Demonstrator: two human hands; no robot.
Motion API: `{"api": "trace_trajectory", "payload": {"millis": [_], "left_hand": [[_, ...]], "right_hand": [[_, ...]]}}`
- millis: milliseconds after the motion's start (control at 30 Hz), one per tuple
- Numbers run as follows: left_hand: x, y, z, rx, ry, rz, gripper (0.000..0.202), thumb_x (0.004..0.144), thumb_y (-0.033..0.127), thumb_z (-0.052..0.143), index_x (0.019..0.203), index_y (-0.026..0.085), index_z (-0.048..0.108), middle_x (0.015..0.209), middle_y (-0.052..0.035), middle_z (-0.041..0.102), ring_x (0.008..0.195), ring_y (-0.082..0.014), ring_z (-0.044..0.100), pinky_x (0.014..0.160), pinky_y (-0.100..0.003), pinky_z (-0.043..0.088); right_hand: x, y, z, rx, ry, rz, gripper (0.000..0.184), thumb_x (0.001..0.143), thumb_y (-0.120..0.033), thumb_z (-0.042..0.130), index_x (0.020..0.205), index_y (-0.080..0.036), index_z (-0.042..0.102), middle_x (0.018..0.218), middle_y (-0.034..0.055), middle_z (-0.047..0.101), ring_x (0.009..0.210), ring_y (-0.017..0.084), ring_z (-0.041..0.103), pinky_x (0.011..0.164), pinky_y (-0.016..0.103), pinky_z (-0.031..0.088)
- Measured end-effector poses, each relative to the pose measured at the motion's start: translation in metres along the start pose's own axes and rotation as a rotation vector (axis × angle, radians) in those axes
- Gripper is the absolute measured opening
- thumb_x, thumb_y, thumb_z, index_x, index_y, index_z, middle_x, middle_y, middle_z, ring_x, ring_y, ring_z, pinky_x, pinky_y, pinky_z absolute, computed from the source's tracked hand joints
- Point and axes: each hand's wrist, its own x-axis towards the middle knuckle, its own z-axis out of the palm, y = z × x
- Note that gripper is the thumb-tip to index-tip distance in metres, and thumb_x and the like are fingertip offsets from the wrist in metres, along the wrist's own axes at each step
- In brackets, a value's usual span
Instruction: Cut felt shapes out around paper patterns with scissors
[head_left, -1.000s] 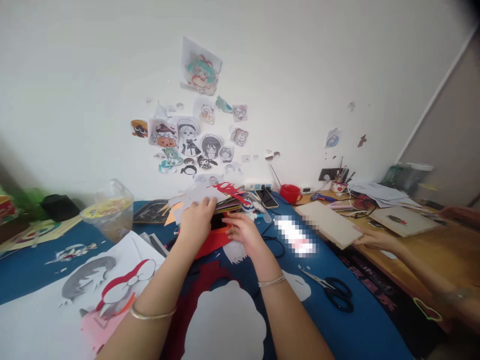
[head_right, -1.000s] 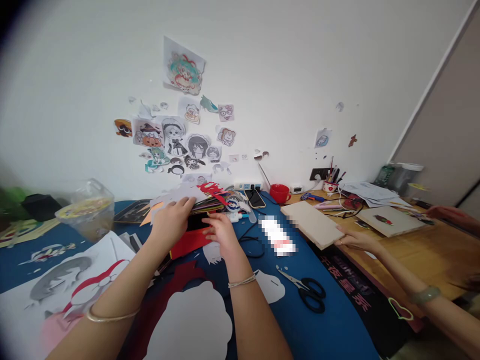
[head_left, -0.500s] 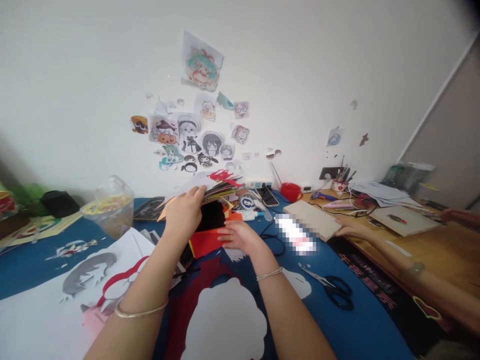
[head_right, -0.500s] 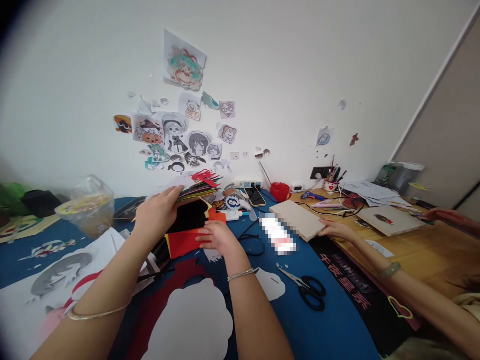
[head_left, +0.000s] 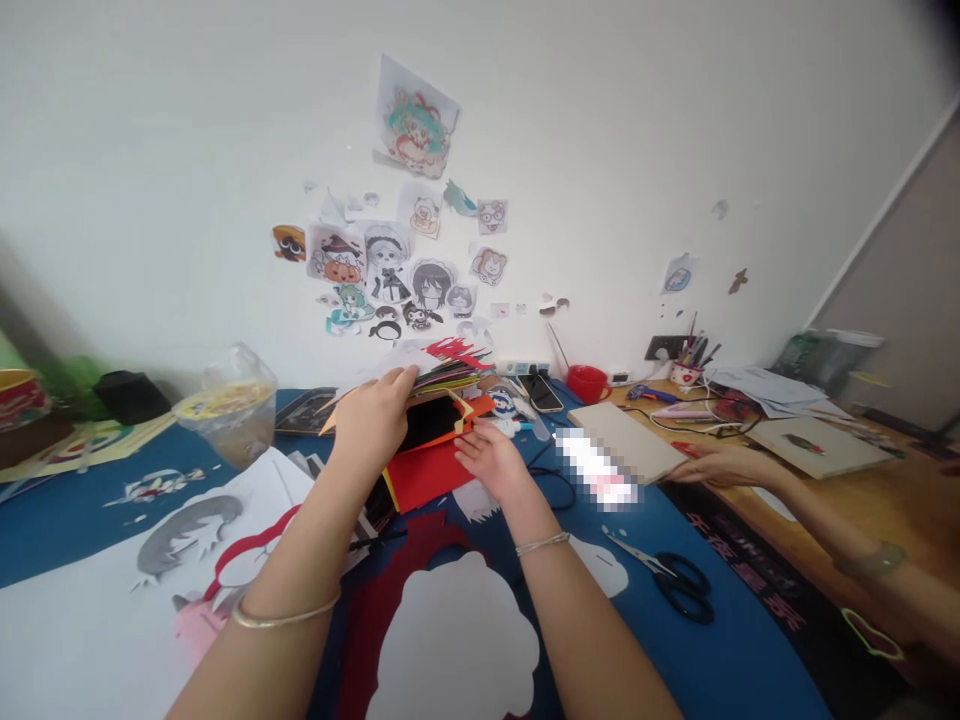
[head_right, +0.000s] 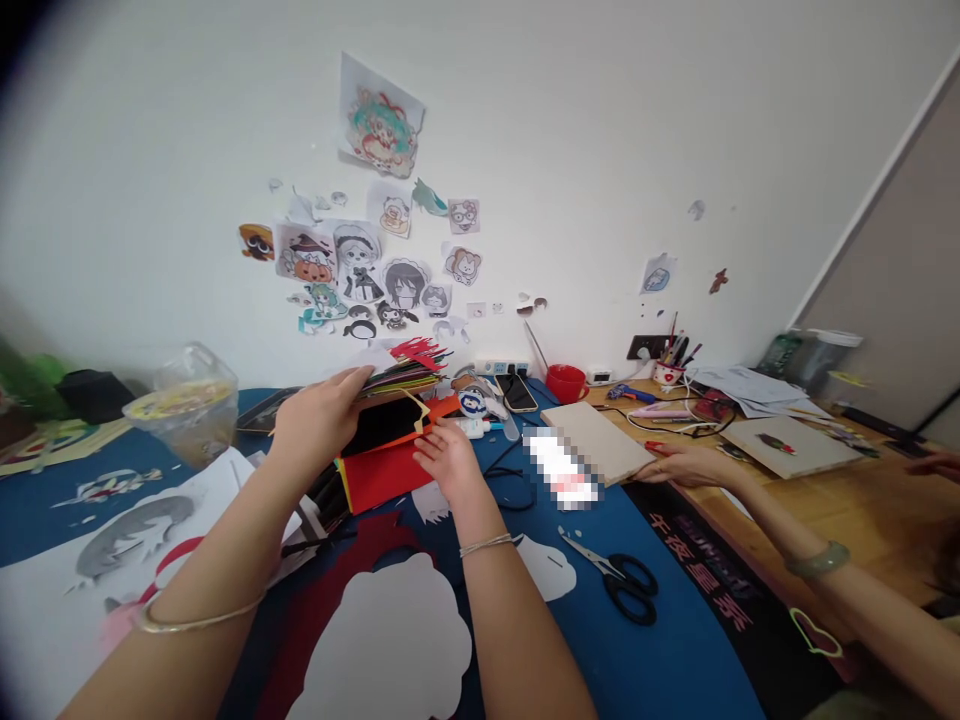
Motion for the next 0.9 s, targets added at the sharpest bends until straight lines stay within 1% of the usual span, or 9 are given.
{"api": "trace_trajectory", "payload": {"millis": [100,200,267,367,533,667,767,900], "left_hand": [[0.0,0.0,0.001,-0.006,-0.018,0.02,0.044,0.08,0.013,0.035,0.122,0.022,0.046,0.113,-0.0054,0.064,0.085,-0.0265,0.064,0.054,-0.033,0.041],[0.001,0.0,0.001,-0.012,-0.034,0.039,0.043,0.082,0.014,0.034,0.122,0.023,0.047,0.113,-0.0048,0.064,0.086,-0.0261,0.064,0.054,-0.033,0.041],[0.001,-0.001,0.0,-0.019,-0.036,0.044,0.043,0.082,0.015,0.034,0.122,0.023,0.046,0.114,-0.0047,0.064,0.086,-0.0258,0.064,0.056,-0.033,0.042],[0.001,-0.003,-0.001,-0.025,-0.03,0.039,0.043,0.083,0.017,0.034,0.123,0.024,0.046,0.115,-0.0047,0.064,0.089,-0.0261,0.064,0.058,-0.033,0.043],[0.0,-0.006,-0.001,-0.024,-0.022,0.058,0.043,0.083,0.016,0.034,0.122,0.026,0.047,0.115,-0.0037,0.064,0.09,-0.026,0.063,0.059,-0.033,0.042],[0.0,-0.007,0.0,-0.021,-0.003,0.058,0.042,0.083,0.016,0.034,0.122,0.025,0.047,0.116,-0.0036,0.064,0.09,-0.026,0.063,0.057,-0.033,0.042],[0.0,-0.007,0.0,-0.019,-0.003,0.054,0.043,0.082,0.016,0.034,0.123,0.025,0.047,0.117,-0.0038,0.063,0.09,-0.0263,0.063,0.057,-0.033,0.042],[0.0,-0.005,0.0,-0.031,-0.03,0.07,0.045,0.082,0.014,0.034,0.123,0.025,0.047,0.117,-0.0044,0.063,0.092,-0.0261,0.063,0.061,-0.034,0.044]], "right_hand": [[0.002,0.001,0.008,0.027,-0.129,-0.033,0.015,0.078,-0.017,0.051,0.091,-0.023,0.051,0.076,-0.0008,0.063,0.069,0.016,0.065,0.058,0.025,0.049],[0.0,-0.003,0.015,0.061,-0.252,-0.061,0.013,0.082,-0.024,0.048,0.094,-0.024,0.053,0.089,0.0007,0.064,0.076,0.017,0.065,0.06,0.026,0.05],[-0.002,-0.005,0.018,0.075,-0.307,-0.075,0.013,0.084,-0.029,0.045,0.095,-0.024,0.053,0.093,0.0005,0.063,0.079,0.017,0.065,0.061,0.027,0.05],[-0.003,-0.006,0.02,0.069,-0.346,-0.086,0.014,0.085,-0.032,0.045,0.094,-0.025,0.052,0.094,-0.0007,0.062,0.08,0.018,0.065,0.062,0.027,0.05],[-0.002,-0.006,0.018,-0.007,-0.349,-0.114,0.016,0.081,-0.034,0.049,0.094,-0.025,0.05,0.092,0.0001,0.062,0.077,0.018,0.066,0.06,0.027,0.05],[-0.001,-0.01,0.012,-0.128,-0.311,-0.191,0.022,0.077,-0.03,0.049,0.098,-0.026,0.046,0.094,0.0003,0.062,0.082,0.018,0.066,0.065,0.028,0.05],[0.001,-0.011,0.008,-0.29,-0.263,-0.261,0.026,0.075,-0.027,0.048,0.1,-0.026,0.044,0.096,0.0007,0.062,0.086,0.018,0.065,0.068,0.03,0.05],[0.005,-0.005,0.003,-0.627,-0.176,-0.346,0.029,0.072,-0.026,0.052,0.1,-0.023,0.048,0.101,0.0046,0.061,0.088,0.021,0.063,0.074,0.036,0.048]]}}
